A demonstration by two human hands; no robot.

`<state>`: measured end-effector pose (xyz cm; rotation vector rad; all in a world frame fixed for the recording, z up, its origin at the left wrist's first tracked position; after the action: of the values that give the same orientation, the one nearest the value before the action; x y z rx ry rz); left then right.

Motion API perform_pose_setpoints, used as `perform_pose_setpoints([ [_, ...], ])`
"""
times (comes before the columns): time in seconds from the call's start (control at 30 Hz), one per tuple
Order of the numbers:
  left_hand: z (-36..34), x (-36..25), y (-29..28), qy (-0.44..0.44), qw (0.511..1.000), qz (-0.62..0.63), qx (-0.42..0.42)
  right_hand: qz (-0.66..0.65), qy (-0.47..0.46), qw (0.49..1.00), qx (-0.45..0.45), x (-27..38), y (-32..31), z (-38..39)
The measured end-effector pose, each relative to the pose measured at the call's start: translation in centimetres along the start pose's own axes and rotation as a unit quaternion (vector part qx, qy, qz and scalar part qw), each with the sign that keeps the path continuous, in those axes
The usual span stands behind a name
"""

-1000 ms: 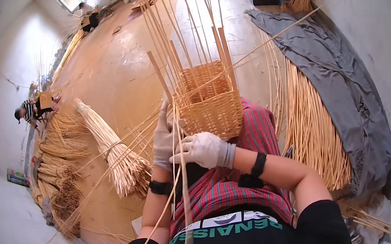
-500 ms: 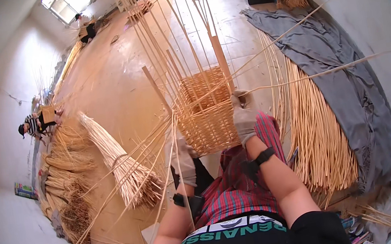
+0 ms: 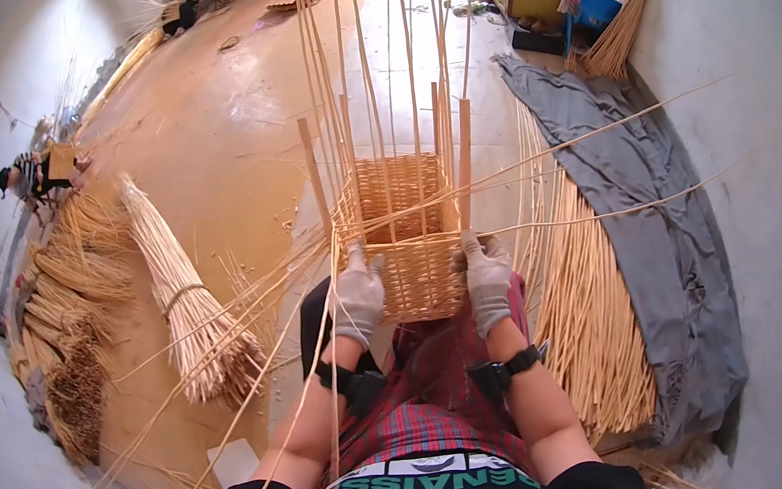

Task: Weaving a wicker basket and trimming the excess material with pliers.

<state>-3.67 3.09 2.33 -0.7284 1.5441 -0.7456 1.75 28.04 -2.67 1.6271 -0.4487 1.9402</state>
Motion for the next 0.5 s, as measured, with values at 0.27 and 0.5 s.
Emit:
perform_pose_setpoints([
  [0.27,-1.5,2.6,2.9,-0.159,0.820,0.543,0.087,0.095,-0.320,0.938,0.093,6.5,10.7,-0.5],
  [0.5,-1.2,2.2,4.0,-0.112,0.853,0.508,0.038,0.618,-0.586,0.517,0.086,21.1,24.7,-0.9],
])
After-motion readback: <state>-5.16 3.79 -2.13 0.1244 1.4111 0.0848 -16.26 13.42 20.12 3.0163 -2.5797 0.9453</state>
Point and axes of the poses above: each hand's wrist, its own z-axis away from the middle knuckle, its own y-axis out of the palm, x = y × z, the point moved 7 cm from there along -z, towards the middle knuckle, and after that the axes turned 9 degrees about z, right-handed, at the moved point
